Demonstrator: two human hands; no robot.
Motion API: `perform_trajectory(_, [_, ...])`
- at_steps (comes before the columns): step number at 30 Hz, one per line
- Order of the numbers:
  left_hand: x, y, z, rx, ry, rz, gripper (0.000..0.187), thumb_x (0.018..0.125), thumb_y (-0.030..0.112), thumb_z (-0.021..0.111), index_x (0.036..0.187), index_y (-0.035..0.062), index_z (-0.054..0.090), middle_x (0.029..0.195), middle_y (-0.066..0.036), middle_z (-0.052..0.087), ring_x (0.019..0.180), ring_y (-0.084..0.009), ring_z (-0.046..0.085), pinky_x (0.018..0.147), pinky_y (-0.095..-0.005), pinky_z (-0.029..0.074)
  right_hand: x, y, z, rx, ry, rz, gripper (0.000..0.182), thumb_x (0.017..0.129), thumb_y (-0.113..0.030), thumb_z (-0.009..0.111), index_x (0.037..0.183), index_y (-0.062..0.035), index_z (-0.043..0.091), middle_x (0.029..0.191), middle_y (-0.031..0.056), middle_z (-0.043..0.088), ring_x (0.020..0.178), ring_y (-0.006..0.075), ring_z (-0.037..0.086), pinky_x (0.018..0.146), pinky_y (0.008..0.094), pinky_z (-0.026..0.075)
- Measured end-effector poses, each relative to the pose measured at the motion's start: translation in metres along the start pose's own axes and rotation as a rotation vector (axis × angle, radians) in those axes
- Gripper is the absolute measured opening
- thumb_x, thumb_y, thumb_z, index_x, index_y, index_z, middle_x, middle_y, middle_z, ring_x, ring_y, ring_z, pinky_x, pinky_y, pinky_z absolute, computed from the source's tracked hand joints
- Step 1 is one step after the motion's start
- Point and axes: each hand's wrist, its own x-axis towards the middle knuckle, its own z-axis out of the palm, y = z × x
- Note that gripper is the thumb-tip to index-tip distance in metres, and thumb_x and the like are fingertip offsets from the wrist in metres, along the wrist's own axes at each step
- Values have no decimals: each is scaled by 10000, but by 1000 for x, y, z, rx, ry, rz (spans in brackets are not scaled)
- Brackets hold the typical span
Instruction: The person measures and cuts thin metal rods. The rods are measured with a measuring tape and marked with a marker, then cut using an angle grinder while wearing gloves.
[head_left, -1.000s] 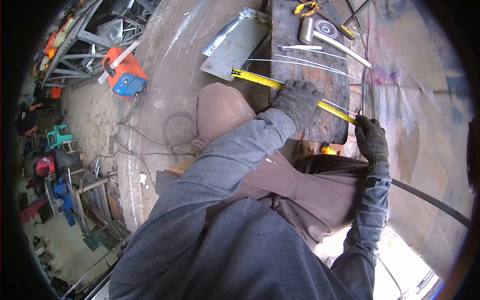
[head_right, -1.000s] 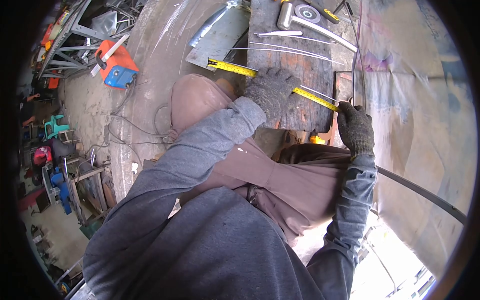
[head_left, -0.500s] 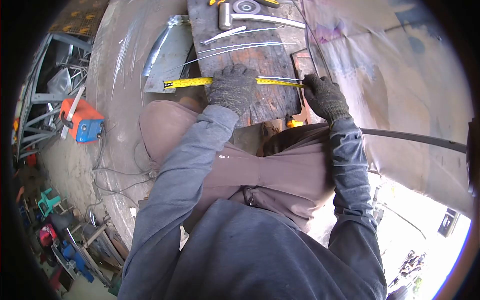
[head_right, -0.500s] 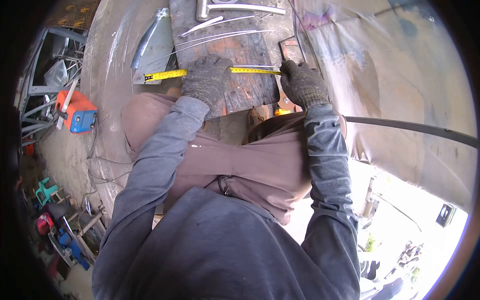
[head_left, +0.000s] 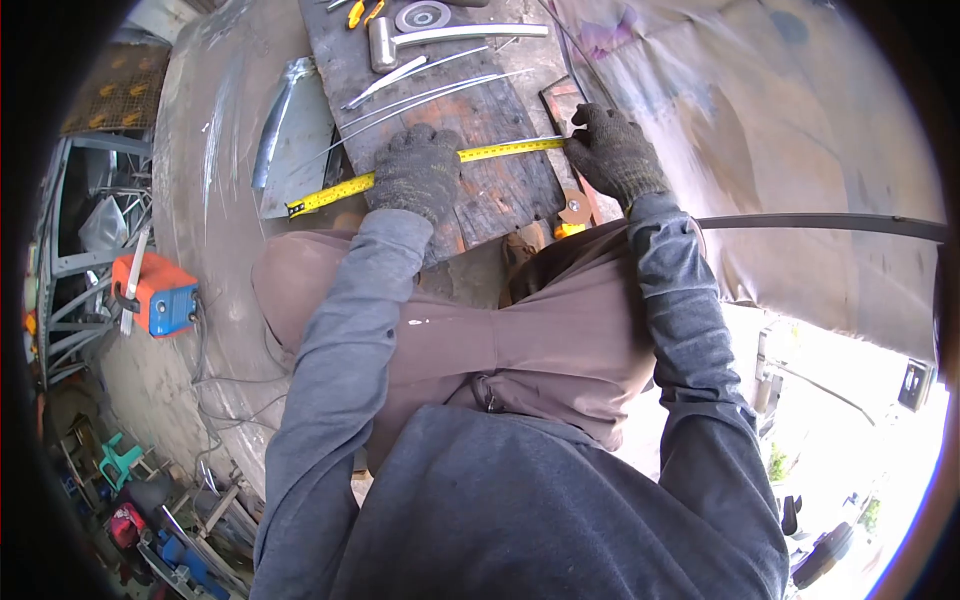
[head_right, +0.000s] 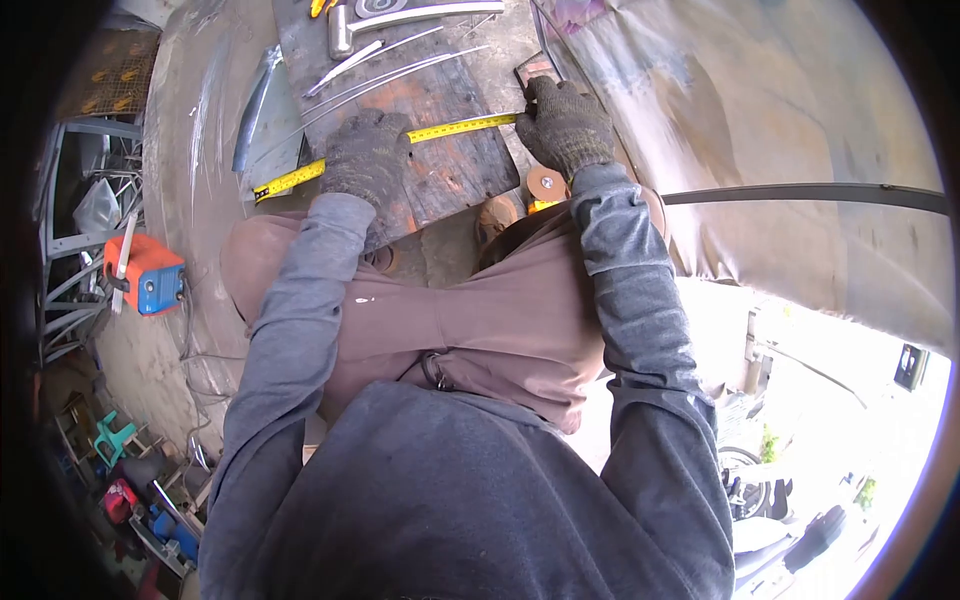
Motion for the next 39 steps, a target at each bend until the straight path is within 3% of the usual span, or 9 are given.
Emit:
perform_trajectory(3, [8,14,-19,108,-66,-40,255,944,269,588,1162,178,685,1179,-118,646,1151,-317,616,1002,-501,467,6,5,0,-57,-109,9,350,861,-391,705,1118,-156,672,1140,157,663,1081,362,648,943,479,519])
perform_trajectory(6, [19,21,-32,-11,-220,-45,357,913,196,617,1267,172,659,1296,-131,611,1213,-352,590,1038,-521,444,7,5,3,18,-112,48,332,851,-380,713,1060,-125,671,1119,154,676,1065,362,651,935,470,518])
perform_trajectory(11, [23,26,-14,-8,-172,-1,369,883,181,653,1252,174,664,1274,-126,622,1210,-342,593,1027,-512,449,6,2,-3,6,-112,38,297,846,-350,711,1030,-119,682,1084,128,699,1038,319,674,916,459,528])
perform_trajectory(19, [27,37,-17,17,-167,-12,372,883,247,660,1247,170,667,1283,-155,612,1213,-360,584,1032,-538,429,9,1,-4,-41,-133,34,295,848,-347,699,1030,-116,682,1094,143,699,1052,343,673,905,473,533])
perform_trajectory(21, [29,46,-16,13,-95,14,332,873,275,664,1188,170,676,1216,-128,653,1152,-347,626,1003,-488,477,9,0,-5,-18,-147,39,297,848,-346,696,1032,-113,681,1100,146,697,1054,348,673,905,477,532])
perform_trajectory(25, [41,60,1,-127,-64,76,343,907,316,623,1214,172,671,1231,-125,651,1172,-340,614,1011,-493,467,5,0,-10,13,-165,38,295,848,-341,691,1039,-116,678,1103,150,695,1053,352,671,901,482,532])
perform_trajectory(27, [47,65,11,-161,-13,196,369,925,316,610,1273,203,661,1237,-109,652,1199,-317,601,1024,-497,463,4,-1,-10,14,-152,23,293,847,-340,691,1038,-118,678,1096,151,696,1047,352,672,899,483,533])
perform_trajectory(33, [61,77,5,-32,-200,86,398,940,355,598,1335,342,639,1282,-82,651,1243,-311,575,1054,-508,446,6,3,-2,34,-166,0,287,854,-350,693,1037,-130,676,1062,144,692,1037,349,668,897,483,531])
perform_trajectory(39, [73,73,13,20,-240,182,382,943,382,580,1314,334,657,1265,-104,660,1243,-327,567,1066,-523,430,6,4,0,46,-163,-40,274,856,-349,700,1019,-131,670,1060,146,688,1033,350,661,908,482,524])
